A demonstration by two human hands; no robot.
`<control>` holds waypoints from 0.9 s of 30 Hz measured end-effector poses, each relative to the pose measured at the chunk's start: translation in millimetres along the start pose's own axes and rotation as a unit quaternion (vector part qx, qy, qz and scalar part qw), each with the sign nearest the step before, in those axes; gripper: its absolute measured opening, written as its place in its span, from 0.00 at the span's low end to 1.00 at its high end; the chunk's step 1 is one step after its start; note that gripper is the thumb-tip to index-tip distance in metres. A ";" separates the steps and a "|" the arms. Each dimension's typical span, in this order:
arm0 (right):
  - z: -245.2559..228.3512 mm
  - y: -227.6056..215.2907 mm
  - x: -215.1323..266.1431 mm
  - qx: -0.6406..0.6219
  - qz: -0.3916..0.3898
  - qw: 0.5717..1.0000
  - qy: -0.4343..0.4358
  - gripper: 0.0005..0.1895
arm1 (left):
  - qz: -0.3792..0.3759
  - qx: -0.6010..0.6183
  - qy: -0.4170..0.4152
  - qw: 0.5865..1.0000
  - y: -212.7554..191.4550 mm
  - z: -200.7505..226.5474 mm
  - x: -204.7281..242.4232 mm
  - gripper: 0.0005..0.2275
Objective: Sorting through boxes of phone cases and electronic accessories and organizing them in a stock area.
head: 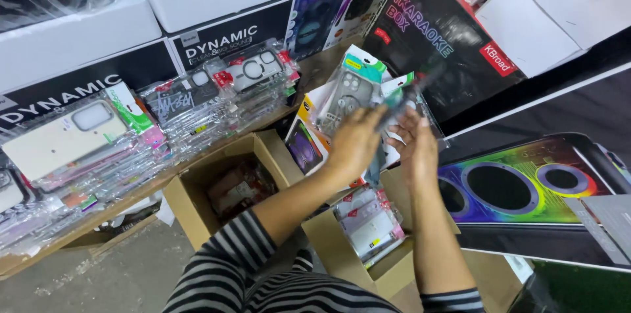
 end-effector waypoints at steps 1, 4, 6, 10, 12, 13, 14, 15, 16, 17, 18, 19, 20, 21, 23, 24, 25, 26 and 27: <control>1.7 -17.4 -8.6 0.002 0.000 1.000 0.000 0.21 | 0.001 0.001 -0.001 1.000 18.5 4.1 1.4 0.24; 15.1 -78.6 -39.4 0.001 0.009 1.000 0.007 0.16 | 0.008 -0.061 0.054 0.997 61.4 17.4 6.9 0.27; 32.7 -135.7 -66.0 0.051 0.034 0.998 0.009 0.15 | -0.024 -0.035 0.079 0.996 77.1 26.5 10.4 0.26; -8.8 -135.0 -76.7 0.209 0.040 0.977 -0.021 0.20 | -0.063 0.013 0.064 0.996 115.7 22.3 10.5 0.31; -24.9 -133.0 -81.5 0.347 0.033 0.936 -0.045 0.21 | -0.079 0.092 -0.028 0.992 122.0 19.9 9.8 0.30; -24.1 -137.4 -93.4 0.349 0.035 0.935 -0.044 0.21 | -0.080 0.094 -0.028 0.992 131.2 17.4 6.5 0.30; -22.2 -141.9 -104.5 0.406 0.023 0.913 -0.031 0.22 | -0.077 0.099 -0.064 0.990 140.5 13.5 4.3 0.30; -20.2 -146.4 -115.4 0.462 0.011 0.887 -0.017 0.22 | -0.073 0.104 -0.100 0.987 149.6 9.7 2.5 0.29; -7.6 -159.6 -127.6 0.463 0.011 0.886 -0.016 0.22 | -0.073 0.105 -0.101 0.987 162.2 4.4 -1.7 0.29; 5.1 -171.7 -139.4 0.512 -0.010 0.859 -0.022 0.23 | -0.093 0.137 -0.134 0.977 175.5 -2.0 -5.1 0.31; 18.3 -182.9 -151.4 0.559 -0.032 0.828 -0.027 0.25 | -0.112 0.168 -0.167 0.965 188.2 -9.0 -8.6 0.32; 21.8 -175.8 -150.7 0.560 -0.033 0.828 -0.027 0.25 | -0.112 0.168 -0.168 0.965 193.7 -12.3 -13.1 0.32; 25.8 -168.8 -148.2 0.595 -0.041 0.802 -0.041 0.25 | -0.121 0.182 -0.165 0.962 199.8 -15.0 -15.6 0.33; 30.0 -161.5 -145.4 0.628 -0.049 0.774 -0.055 0.25 | -0.130 0.195 -0.163 0.958 205.6 -17.8 -17.8 0.34; 26.5 -147.6 -136.9 0.613 -0.054 0.786 -0.053 0.25 | -0.140 0.207 -0.159 0.955 203.5 -12.2 -23.7 0.34; 24.6 -141.3 -129.9 0.598 -0.054 0.798 -0.050 0.24 | -0.153 0.219 -0.153 0.951 202.2 -8.4 -24.6 0.34; 23.9 -138.6 -124.3 0.599 -0.055 0.798 -0.047 0.24 | -0.154 0.219 -0.155 0.951 201.6 -8.9 -23.9 0.34; 20.8 -135.3 -122.3 0.594 -0.055 0.801 -0.048 0.24 | -0.161 0.207 -0.146 0.954 201.6 -8.7 -27.2 0.35; 17.5 -131.8 -119.9 0.590 -0.054 0.804 -0.049 0.24 | -0.168 0.195 -0.137 0.956 201.0 -8.4 -30.1 0.35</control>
Point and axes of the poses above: each hand's wrist, its own x-axis away from the middle knuckle, its own y-axis out of the palm, z = x × y, the point moved 2 cm from there along -x, towards the middle knuckle, and after that the axes turned 5 degrees about -x, right-handed, at the moved point
